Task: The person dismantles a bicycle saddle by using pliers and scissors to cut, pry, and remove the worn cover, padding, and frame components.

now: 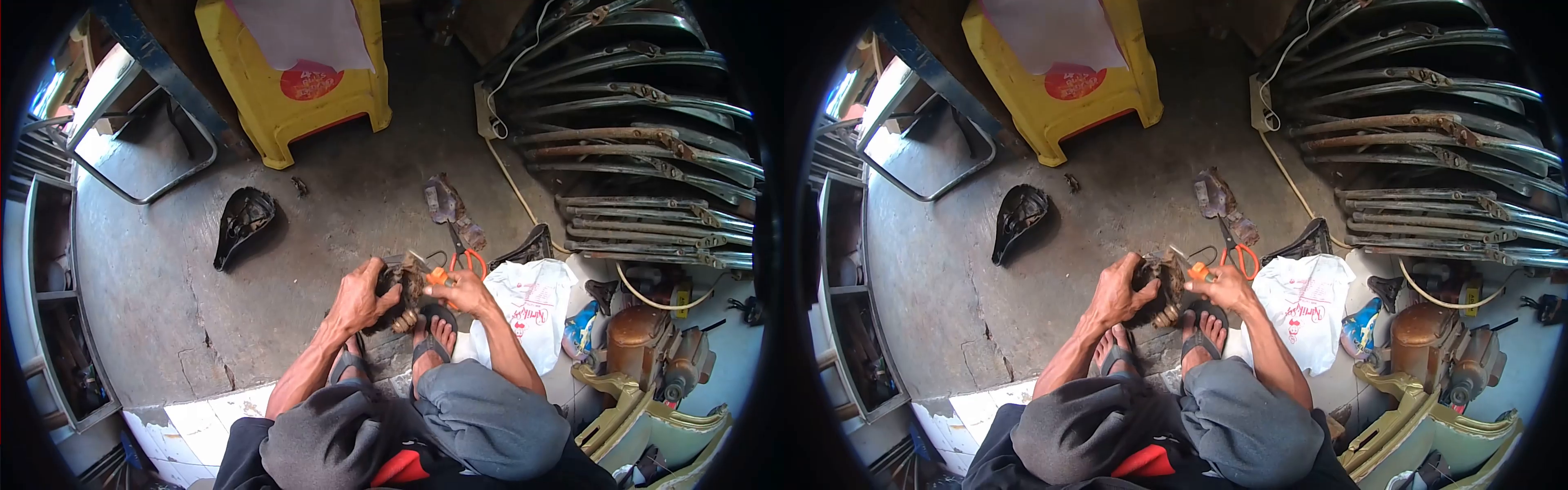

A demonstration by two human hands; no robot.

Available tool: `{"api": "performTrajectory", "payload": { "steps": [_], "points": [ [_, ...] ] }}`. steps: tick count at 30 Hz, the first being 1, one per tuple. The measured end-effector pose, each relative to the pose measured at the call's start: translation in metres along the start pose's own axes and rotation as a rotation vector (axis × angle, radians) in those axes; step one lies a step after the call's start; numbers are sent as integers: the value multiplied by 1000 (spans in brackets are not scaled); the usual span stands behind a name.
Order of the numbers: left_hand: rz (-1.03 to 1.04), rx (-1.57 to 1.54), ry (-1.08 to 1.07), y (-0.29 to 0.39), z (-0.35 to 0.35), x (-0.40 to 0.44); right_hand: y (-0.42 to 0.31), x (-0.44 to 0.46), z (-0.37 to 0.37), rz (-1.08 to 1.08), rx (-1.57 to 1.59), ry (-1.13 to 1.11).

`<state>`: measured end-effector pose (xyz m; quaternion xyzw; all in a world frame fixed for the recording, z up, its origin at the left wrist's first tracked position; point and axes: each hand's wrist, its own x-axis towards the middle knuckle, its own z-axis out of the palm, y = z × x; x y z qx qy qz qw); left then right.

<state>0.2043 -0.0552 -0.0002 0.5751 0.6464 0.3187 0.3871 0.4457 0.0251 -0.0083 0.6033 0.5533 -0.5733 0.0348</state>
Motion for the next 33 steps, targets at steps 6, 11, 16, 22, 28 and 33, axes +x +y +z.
{"api": "performTrajectory", "payload": {
  "steps": [6, 11, 16, 22, 28, 33],
  "points": [
    [252, 112, 194, 31, -52, -13, 50, 31, -74, -91, 287, 615],
    [243, 177, 336, 7, -44, 11, -21, -29, -14, -514, -127, 311],
    [199, 274, 393, 5, -42, 13, -19, -12, 0, -374, -378, 238],
    [231, 307, 387, 7, -37, 9, -90, -14, 22, -779, -7, 278],
    [146, 254, 470, 7, -37, 9, -90, 31, 52, -817, 302, 86],
    [35, 215, 405, 2, -48, -1, -95, 45, 53, -664, 310, -34]
  ]
}}
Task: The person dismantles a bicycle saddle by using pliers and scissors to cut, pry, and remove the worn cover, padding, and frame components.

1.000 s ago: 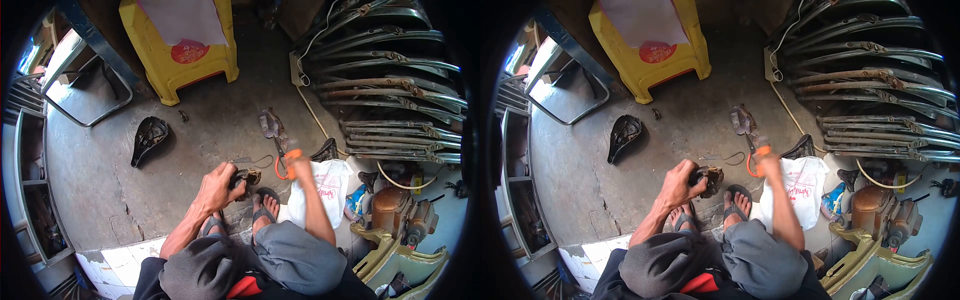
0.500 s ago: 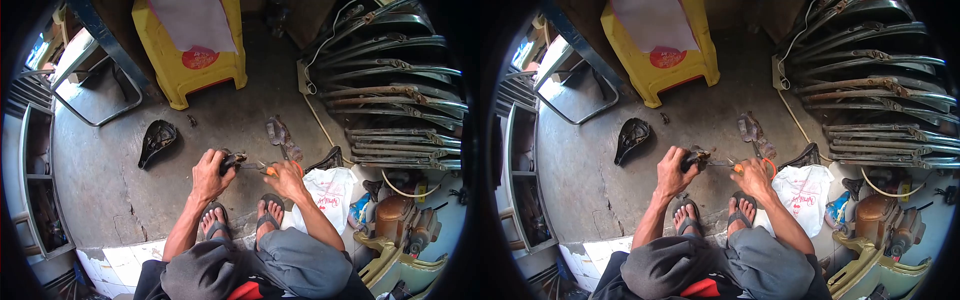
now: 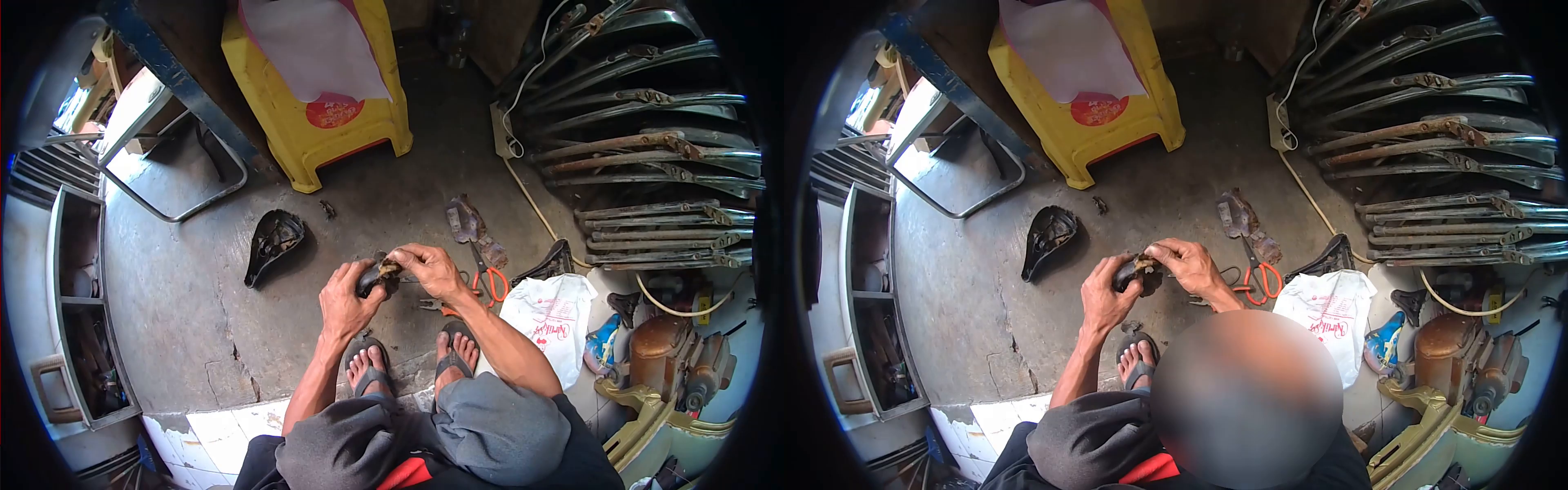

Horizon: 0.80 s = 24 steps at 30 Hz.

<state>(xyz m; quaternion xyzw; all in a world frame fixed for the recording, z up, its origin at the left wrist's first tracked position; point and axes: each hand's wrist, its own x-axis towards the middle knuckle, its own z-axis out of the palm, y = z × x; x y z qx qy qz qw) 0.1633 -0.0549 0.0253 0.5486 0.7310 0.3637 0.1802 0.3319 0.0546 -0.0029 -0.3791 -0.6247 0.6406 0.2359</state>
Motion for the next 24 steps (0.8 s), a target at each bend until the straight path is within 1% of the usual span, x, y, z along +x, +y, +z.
{"api": "performTrajectory", "payload": {
  "steps": [1, 3, 4, 6, 7, 9, 10, 11, 13, 14, 15, 16, 17, 18, 19, 20, 21, 22, 23, 24],
  "points": [
    [37, -5, -8, -1, -1, -1, -1, 3, -1, 2, 2, -1],
    [68, -7, -25, -6, -1, -6, -14, 3, 4, 24, -276, 48],
    [96, -22, -30, -12, 2, -7, -14, 5, 6, 24, -273, 49],
    [166, -21, -22, -15, 5, -8, -10, 8, 11, 65, -346, 138],
    [163, -19, -21, -16, 7, -10, -8, 9, 11, 66, -344, 135],
    [178, 42, -141, -10, 8, -11, -1, 11, 6, 332, -304, 203],
    [271, 22, -116, -15, 16, -14, 18, 13, 1, 427, -255, 225],
    [273, 17, -127, -14, 21, -26, 41, 7, -1, 436, -252, 232],
    [433, 91, -105, -10, 35, -32, 75, 8, -7, 422, -336, 297],
    [453, 89, -80, -7, 33, -32, 81, 10, -11, 520, -239, 301],
    [431, 82, -112, -4, 30, -42, 75, 11, -11, 349, -374, 333],
    [420, 33, -104, -1, 26, -44, 67, 9, -12, 518, -258, 370],
    [440, -13, -61, 2, 26, -32, 109, 21, -37, 354, -504, 549],
    [406, -115, -23, 1, 18, -39, 152, 29, -73, 183, -738, 730],
    [339, -116, -51, 11, 1, -44, 120, 20, -104, 460, -482, 792],
    [229, -144, -66, 14, -11, -46, 175, 31, -139, 330, -258, 995],
    [112, -179, -84, 12, -18, -47, 63, 9, -119, 517, -207, 822],
    [-83, -293, -37, -4, -10, -50, 70, 7, -112, 298, -381, 750],
    [-255, -513, 33, 2, -6, -47, 74, 10, -108, 61, -545, 666],
    [-211, -501, 52, -5, -2, -44, 73, 15, -99, 20, -618, 680]
  ]
}}
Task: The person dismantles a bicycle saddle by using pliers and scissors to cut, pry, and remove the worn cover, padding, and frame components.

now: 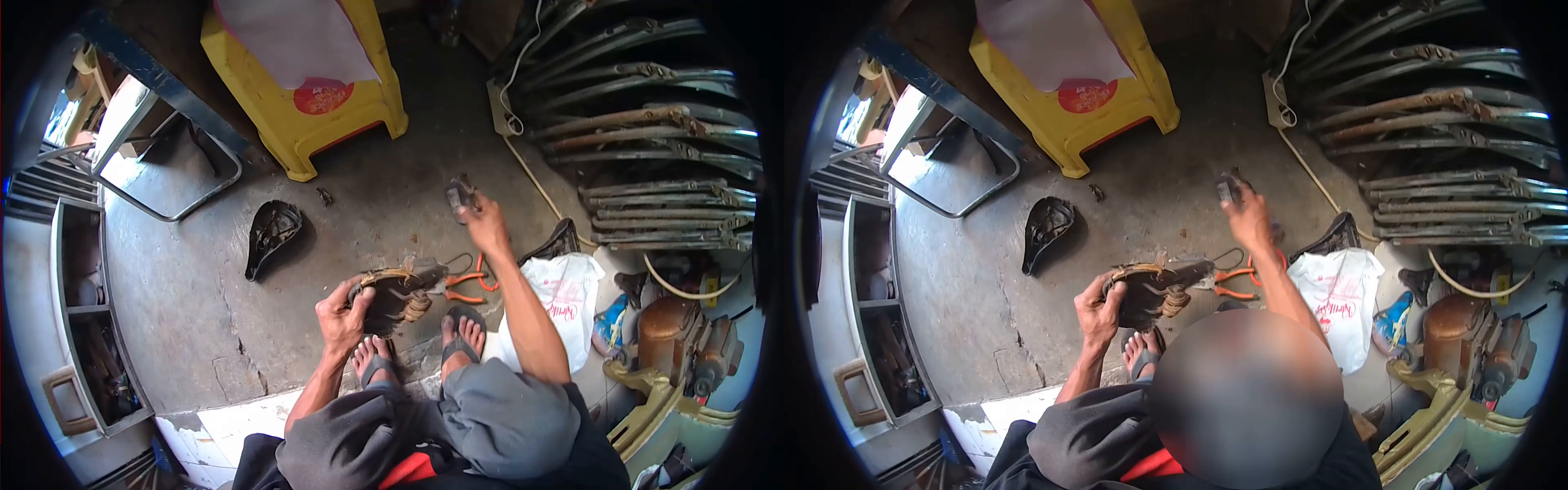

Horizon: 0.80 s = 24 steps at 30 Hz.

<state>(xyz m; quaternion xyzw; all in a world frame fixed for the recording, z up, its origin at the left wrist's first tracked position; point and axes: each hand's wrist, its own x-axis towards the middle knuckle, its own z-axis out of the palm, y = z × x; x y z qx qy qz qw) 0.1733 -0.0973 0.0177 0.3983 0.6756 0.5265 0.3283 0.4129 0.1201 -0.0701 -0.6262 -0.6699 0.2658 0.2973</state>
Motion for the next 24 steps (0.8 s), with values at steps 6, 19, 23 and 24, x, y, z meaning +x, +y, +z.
{"api": "performTrajectory", "payload": {
  "steps": [6, 19, 23, 24],
  "points": [
    [135, 40, 43, -3, 6, 11, -100, -58, -31, 23, 594, -688],
    [39, 370, -260, -17, 39, 0, -77, -109, 22, -191, 313, -431],
    [48, 533, -358, -48, 41, 9, -72, -103, 26, -238, 258, -431],
    [50, 528, -361, -48, 45, 11, -73, -100, 27, -160, 219, -404]
  ]
}}
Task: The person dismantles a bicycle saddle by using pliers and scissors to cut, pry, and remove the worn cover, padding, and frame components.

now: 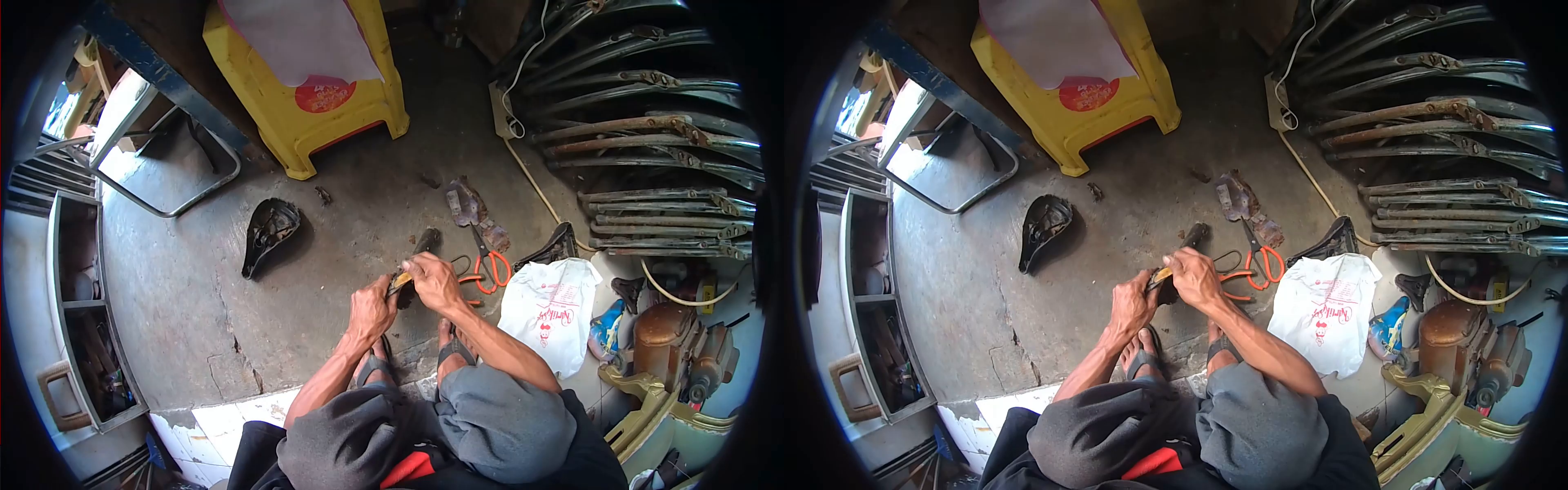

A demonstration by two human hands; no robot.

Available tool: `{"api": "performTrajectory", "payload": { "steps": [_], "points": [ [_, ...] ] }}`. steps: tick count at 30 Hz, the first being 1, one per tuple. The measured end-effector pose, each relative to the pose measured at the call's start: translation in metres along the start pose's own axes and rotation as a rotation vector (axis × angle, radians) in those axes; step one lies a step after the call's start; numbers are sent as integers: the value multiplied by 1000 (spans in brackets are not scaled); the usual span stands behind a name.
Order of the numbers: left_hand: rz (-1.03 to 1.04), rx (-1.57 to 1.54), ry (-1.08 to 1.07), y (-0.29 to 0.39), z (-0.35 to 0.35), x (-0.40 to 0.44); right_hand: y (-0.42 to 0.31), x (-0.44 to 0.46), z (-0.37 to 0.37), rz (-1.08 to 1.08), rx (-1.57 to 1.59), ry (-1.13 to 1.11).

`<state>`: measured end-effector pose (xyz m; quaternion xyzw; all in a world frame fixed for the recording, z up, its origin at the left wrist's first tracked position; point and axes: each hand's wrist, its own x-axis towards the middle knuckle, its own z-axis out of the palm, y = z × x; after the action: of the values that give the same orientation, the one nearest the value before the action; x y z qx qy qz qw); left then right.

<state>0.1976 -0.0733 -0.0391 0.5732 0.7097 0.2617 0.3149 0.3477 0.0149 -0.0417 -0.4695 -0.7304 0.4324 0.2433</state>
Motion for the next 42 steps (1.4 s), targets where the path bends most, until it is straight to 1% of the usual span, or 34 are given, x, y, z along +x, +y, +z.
{"api": "performTrajectory", "payload": {
  "steps": [1, 2, 4, 5, 7, 9, 10, 11, 12, 13, 14, 15, 16, 17, 19, 20, 22, 23, 24, 25, 26, 27, 29, 30, 31, 33, 34, 35, 37, 39, 40, 41, 42],
  "points": [
    [-1, 32, 17, 2, 4, -2, -1, -2, 0, 88, -22, 29],
    [-2, 63, 39, 6, 5, -2, -1, 0, -2, 94, -25, 25],
    [9, 99, 38, 10, 5, 0, -2, 9, -11, 210, -89, 4],
    [26, 136, 41, 13, 6, 4, -2, 12, -13, 205, -99, 10],
    [38, 151, 33, 22, 8, 8, 4, 15, -12, 214, -152, 100],
    [39, 164, 14, 35, 6, -3, 41, 23, -17, 222, -197, 351],
    [121, 140, 9, 43, -3, -13, 106, 32, -23, 138, -245, 527],
    [200, 118, 8, 47, -11, -23, 130, 40, -64, 311, -491, 616],
    [292, 58, 60, 41, -17, -38, 156, 46, -109, 537, -235, 732],
    [291, 70, 46, 32, -24, -46, 179, 44, -144, 488, -536, 790],
    [319, 58, 96, 23, -30, -47, 168, 48, -170, 588, -524, 796],
    [341, 33, 146, 16, -32, -48, 161, 50, -176, 596, -524, 793],
    [274, 24, 152, 13, -31, -49, 156, 47, -178, 449, -602, 752],
    [234, 16, 204, 8, -27, -45, 149, 51, -182, 285, -670, 715],
    [157, 16, 255, 6, -30, -35, 116, 45, -156, 267, -611, 619],
    [153, 16, 266, 6, -28, -32, 97, 37, -137, 179, -568, 531],
    [231, 86, 382, -1, -20, -25, 73, 22, -100, 29, -444, 347],
    [227, 93, 381, -9, -14, -23, 67, 14, -86, -29, -363, 246],
    [269, 147, 355, -20, -6, -17, 65, 9, -78, -31, -354, 246],
    [310, 201, 323, -31, 1, -15, 63, 2, -72, 135, -341, 96],
    [231, 170, 238, -35, 8, -14, 63, -7, -67, 301, -325, -55],
    [235, 174, 230, -40, 13, -16, 69, -15, -64, 308, -319, -50],
    [196, 207, 147, -44, 22, -21, 93, -33, -62, 347, -574, -16],
    [152, 184, 73, -39, 18, -21, 102, -41, -63, 325, -636, -27],
    [153, 179, 68, -34, 15, -20, 111, -50, -63, 331, -639, -27],
    [163, 173, 36, -19, 4, -16, 119, -63, -60, 422, -582, -80],
    [165, 171, 34, -20, 5, -16, 121, -71, -56, 396, -535, -51],
    [151, 167, 23, -21, 7, -14, 122, -74, -56, 399, -538, -48],
    [138, 159, 11, -27, 13, -11, 124, -78, -55, 329, -536, -37],
    [127, 110, 29, -32, 15, -10, 122, -75, -57, 350, -541, -37],
    [81, 44, 42, -34, 16, -10, 123, -71, -58, 298, -556, 2],
    [78, 45, 44, -33, 13, -8, 126, -67, -58, 244, -572, 40],
    [73, -11, 52, -33, 9, -7, 133, -64, -58, 242, -571, 35]
  ]
}}
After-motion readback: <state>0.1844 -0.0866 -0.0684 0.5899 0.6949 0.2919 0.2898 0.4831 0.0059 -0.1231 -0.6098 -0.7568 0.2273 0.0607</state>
